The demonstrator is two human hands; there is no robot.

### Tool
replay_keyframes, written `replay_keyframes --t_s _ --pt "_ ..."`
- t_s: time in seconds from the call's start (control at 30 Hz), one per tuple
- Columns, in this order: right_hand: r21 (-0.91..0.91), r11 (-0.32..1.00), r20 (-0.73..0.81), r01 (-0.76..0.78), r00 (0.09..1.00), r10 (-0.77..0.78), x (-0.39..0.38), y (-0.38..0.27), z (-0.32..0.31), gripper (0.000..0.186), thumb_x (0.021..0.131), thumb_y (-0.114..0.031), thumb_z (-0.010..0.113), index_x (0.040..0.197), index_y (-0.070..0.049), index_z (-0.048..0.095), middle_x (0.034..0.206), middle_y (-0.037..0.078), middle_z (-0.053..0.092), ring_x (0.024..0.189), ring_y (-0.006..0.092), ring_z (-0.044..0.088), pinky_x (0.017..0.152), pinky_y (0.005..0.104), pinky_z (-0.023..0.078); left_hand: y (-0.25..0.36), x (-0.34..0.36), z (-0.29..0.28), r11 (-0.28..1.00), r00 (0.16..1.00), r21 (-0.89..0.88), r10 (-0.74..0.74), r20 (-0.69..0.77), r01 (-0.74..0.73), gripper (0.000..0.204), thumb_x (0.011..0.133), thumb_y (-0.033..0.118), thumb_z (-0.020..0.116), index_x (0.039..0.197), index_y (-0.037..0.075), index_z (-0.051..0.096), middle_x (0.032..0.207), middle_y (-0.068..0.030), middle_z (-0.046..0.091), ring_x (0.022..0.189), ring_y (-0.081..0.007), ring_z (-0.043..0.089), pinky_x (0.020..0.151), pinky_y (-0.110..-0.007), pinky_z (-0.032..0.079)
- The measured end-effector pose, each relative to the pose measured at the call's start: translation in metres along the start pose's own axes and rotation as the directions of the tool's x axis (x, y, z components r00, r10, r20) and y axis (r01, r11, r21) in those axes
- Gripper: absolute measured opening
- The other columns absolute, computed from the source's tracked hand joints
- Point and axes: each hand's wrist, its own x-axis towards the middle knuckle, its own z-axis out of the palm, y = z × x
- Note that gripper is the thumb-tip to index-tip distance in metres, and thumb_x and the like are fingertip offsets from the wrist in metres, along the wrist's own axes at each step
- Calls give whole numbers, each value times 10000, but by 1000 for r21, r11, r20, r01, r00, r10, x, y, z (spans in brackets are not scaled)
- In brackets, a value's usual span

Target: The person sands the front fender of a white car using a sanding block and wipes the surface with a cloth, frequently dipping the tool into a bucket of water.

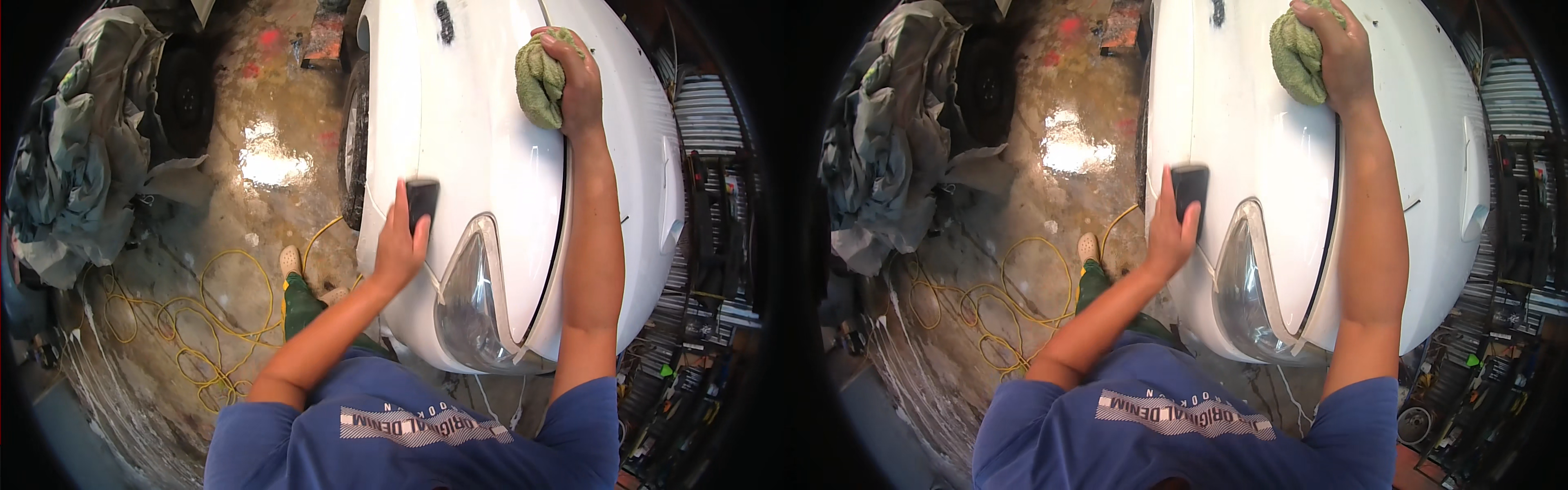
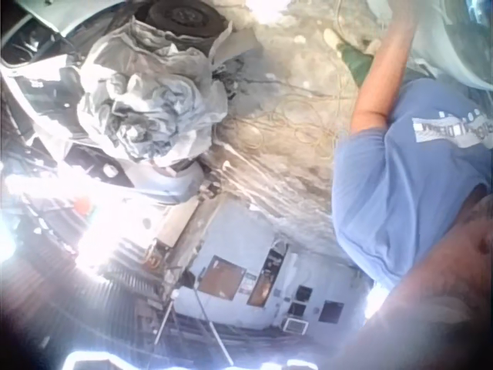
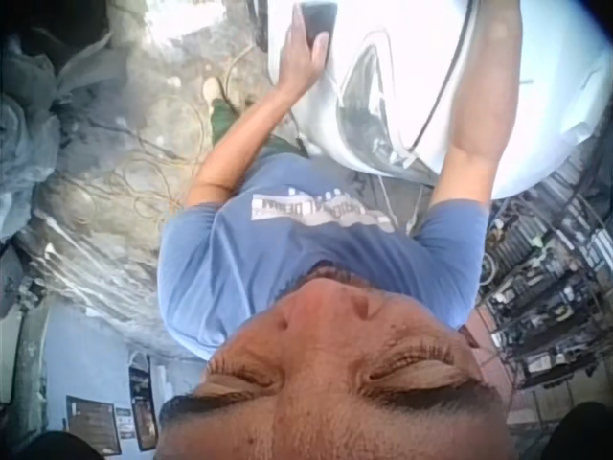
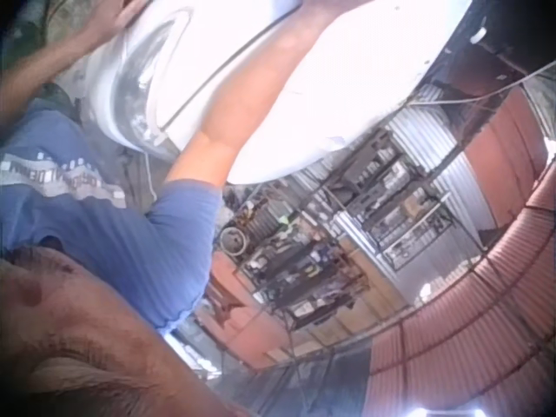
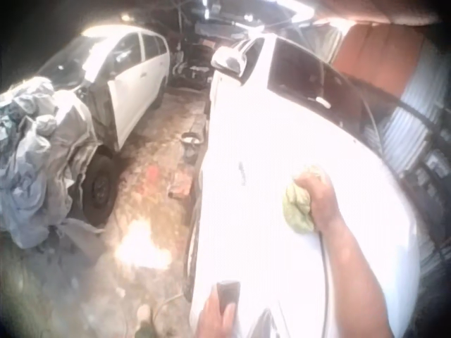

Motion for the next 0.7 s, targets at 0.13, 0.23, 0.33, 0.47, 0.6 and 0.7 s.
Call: replay_keyframes --t_s 0.13,0.23,0.33,0.47,0.6,0.7 --pt "36 999 63 -40 997 38 0 -4 1 357 962 -296 625 1158 -1 669 912 73 685 758 142 681 689 278 564 -8 37 -4 1000 1000 -7 -8 4 8 824 980 114 645 1656 20 185 1207 -290 629 1019 -452 674 852 -484 567" --pt "2 1000 60 17 998 -17 1 -7 11 348 972 -283 616 1168 1 664 905 72 684 753 143 681 678 278 562 -23 102 -10 996 995 56 74 -72 -70 810 986 128 641 1658 44 196 1228 -278 629 1044 -455 657 872 -479 547" --pt "28 999 30 17 999 -18 1 4 0 343 982 -275 610 1174 5 664 909 70 685 764 143 683 689 275 561 -9 55 -8 994 994 -26 -101 45 102 808 985 118 641 1654 31 196 1263 -298 620 1096 -460 651 929 -477 537" --pt "51 998 56 -34 998 32 1 2 -4 345 987 -271 609 1179 9 665 915 68 686 784 139 683 715 270 557 -18 -11 -3 1000 999 11 13 -51 -12 794 987 115 641 1643 -2 208 1282 -324 612 1124 -460 653 950 -482 534" --pt "14 999 61 41 997 -41 1 -1 4 348 990 -276 602 1180 10 662 912 71 686 780 139 682 703 271 558 -13 73 -10 997 997 -1 -78 6 78 796 989 137 643 1641 -4 208 1341 -328 598 1186 -478 631 997 -463 529" --pt "-2 999 58 53 997 -53 1 -1 5 352 991 -278 597 1182 11 658 912 77 688 777 142 684 693 276 561 -18 61 -8 1000 999 0 -28 -39 28 787 997 144 632 1641 -2 204 1392 -337 569 1214 -492 612 1017 -478 517"
